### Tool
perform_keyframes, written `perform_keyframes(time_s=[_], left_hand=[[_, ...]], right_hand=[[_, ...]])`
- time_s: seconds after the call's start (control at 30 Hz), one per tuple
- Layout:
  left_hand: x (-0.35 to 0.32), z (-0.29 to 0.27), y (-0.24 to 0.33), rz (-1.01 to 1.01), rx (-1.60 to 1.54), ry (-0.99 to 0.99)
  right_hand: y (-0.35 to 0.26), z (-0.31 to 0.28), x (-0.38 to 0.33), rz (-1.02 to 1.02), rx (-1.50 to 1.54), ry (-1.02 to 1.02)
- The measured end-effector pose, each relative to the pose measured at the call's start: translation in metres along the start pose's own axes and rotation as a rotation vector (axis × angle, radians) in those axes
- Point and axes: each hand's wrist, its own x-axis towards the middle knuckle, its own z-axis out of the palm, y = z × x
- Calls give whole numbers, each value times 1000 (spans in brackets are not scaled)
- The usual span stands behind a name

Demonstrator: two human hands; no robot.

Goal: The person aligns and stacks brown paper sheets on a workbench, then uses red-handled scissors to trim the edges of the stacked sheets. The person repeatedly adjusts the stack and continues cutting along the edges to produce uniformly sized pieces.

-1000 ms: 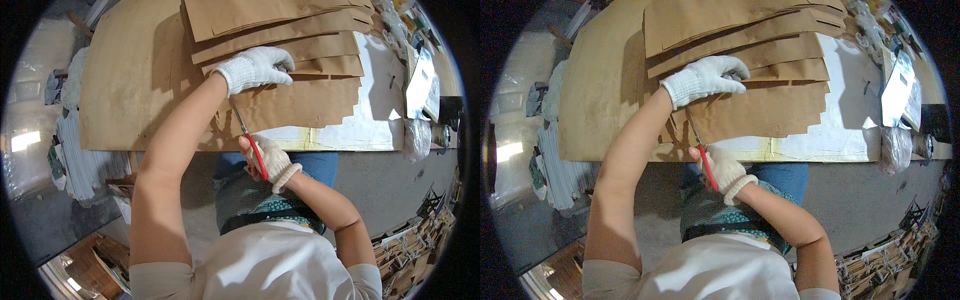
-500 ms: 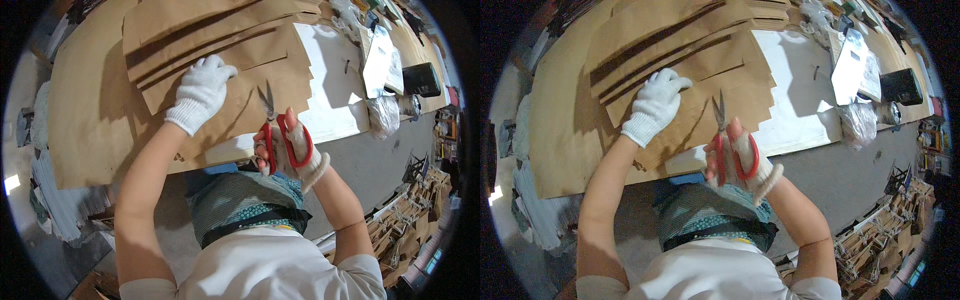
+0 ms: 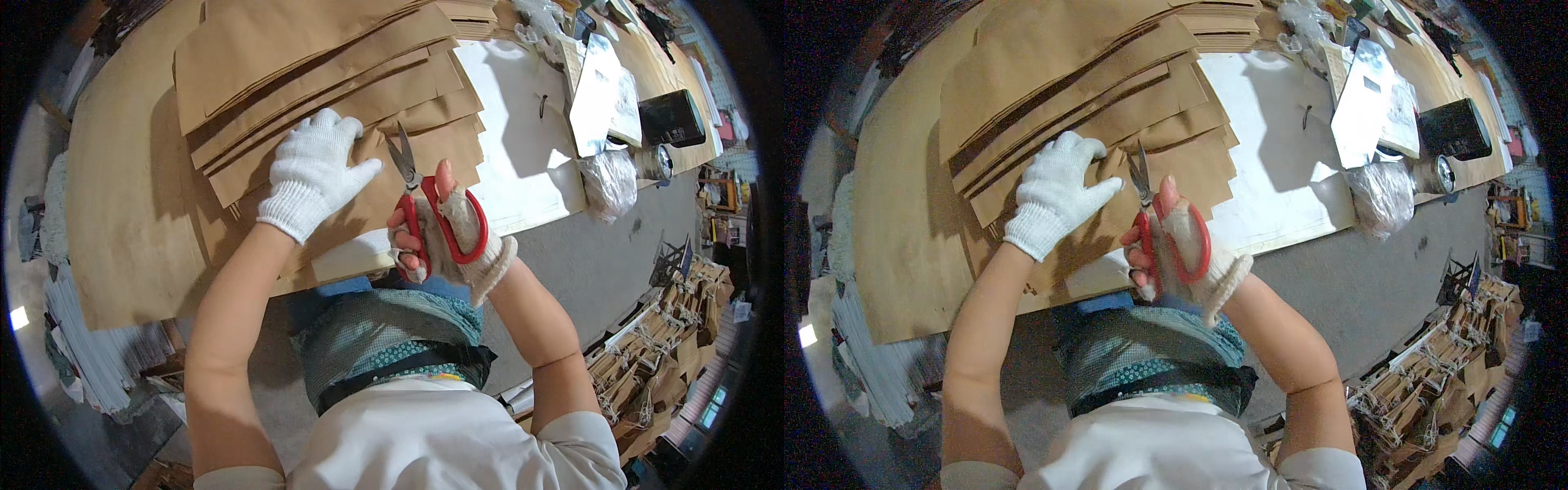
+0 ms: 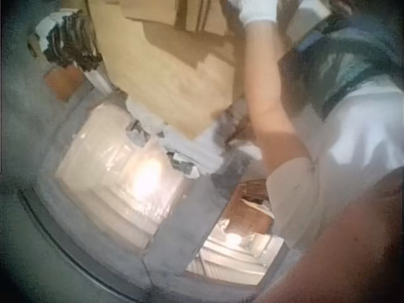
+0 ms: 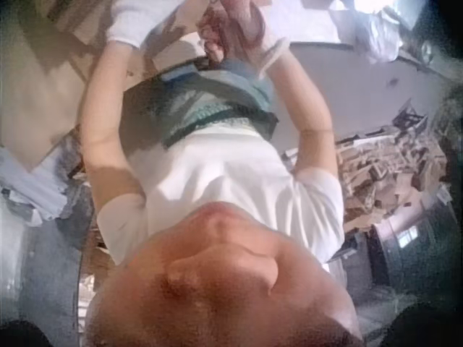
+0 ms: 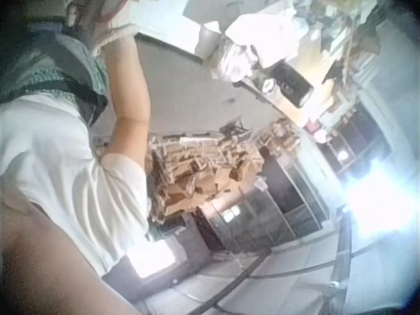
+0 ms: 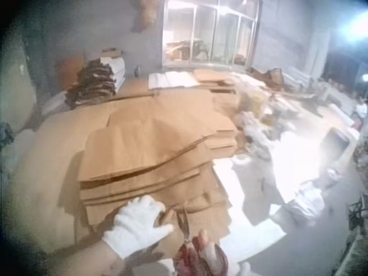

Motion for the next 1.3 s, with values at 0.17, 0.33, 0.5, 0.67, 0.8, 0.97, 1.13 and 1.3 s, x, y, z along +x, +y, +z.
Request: perform_keyframes(time_s=[0.17, 0.33, 0.5, 0.67, 0.8, 0.97, 1.13, 1.3], left_hand=[[-3, -3, 4, -130, -57, -59], [-4, 0, -12, -64, -205, -53], [0, -9, -22, 1, -411, -158], [24, -14, -49, 57, -552, -348], [23, -22, -48, 26, -623, -445], [19, -18, -54, 27, -558, -386], [24, -23, -50, 76, -143, 47], [15, -31, -34, 29, 103, 70]], right_hand=[[15, 1, -21, -23, -383, 110], [-25, -46, -23, -158, -527, 489], [-23, -63, -19, -221, -557, 547], [72, -14, 14, -117, -631, 248], [103, 35, 54, 44, -782, -7], [113, 55, 74, 17, -904, 114], [83, 52, 36, 154, -817, 172], [49, 15, -10, -17, -216, 140]])
